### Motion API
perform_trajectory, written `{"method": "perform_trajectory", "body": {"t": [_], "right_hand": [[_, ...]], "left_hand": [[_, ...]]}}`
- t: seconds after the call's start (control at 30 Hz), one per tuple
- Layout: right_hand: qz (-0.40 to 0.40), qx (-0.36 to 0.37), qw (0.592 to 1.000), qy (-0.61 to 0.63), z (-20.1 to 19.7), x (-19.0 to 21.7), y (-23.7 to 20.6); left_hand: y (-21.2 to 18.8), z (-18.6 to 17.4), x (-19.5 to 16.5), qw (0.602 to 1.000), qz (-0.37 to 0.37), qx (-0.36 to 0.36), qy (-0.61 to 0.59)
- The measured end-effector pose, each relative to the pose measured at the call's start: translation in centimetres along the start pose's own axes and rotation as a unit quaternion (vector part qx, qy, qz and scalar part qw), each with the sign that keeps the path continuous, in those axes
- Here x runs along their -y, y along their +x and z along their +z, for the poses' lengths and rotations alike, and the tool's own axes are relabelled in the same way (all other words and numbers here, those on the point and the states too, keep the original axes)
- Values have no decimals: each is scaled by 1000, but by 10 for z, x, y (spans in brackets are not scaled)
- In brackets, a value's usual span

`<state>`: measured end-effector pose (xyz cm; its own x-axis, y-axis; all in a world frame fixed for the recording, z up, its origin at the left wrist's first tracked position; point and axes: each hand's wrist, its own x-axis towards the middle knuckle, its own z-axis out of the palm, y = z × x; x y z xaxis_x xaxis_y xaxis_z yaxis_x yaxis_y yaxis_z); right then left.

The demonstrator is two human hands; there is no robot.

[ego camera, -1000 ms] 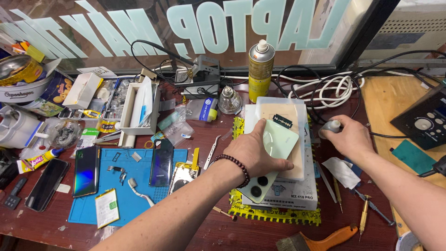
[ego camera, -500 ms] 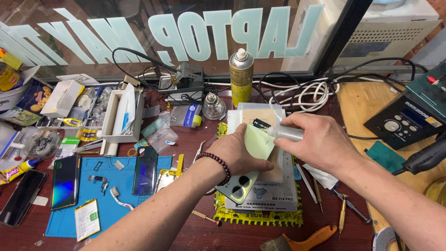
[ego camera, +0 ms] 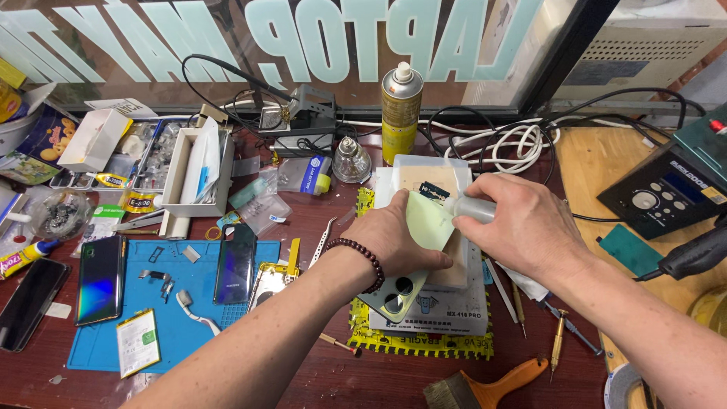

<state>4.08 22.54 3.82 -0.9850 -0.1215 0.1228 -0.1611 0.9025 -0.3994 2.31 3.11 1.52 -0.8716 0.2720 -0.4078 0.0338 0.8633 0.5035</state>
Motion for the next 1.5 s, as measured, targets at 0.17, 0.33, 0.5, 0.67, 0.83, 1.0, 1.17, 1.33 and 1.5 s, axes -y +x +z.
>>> {"method": "perform_trajectory", "body": {"t": [0.17,0.33,0.5,0.67,0.83,1.0,1.17,1.33,1.5], "right_hand": [[69,71,995,-25,-3,-14,-2],[145,33,979,140,-20,-37,6],[99,33,992,77,-25,-31,4],[51,26,998,3,-10,0,0],[7,18,998,-54,-4,17,5],[17,33,997,-72,-6,20,3],[17,39,996,-73,-6,17,2],[91,38,995,6,-4,-18,5],[113,-46,948,294,2,-110,19]], "left_hand": [[-3,-1,-1,1000,-14,6,1],[-6,-5,-3,999,-29,19,7],[-7,-6,-6,999,-30,21,0],[-8,-6,-6,999,-37,21,7],[-7,-5,-5,999,-27,16,-2],[-6,-4,-3,999,-31,15,-4],[-5,-3,-4,1000,-14,12,-5],[-6,-5,-5,1000,-24,17,4],[-10,-6,-5,999,-27,23,0]]}}
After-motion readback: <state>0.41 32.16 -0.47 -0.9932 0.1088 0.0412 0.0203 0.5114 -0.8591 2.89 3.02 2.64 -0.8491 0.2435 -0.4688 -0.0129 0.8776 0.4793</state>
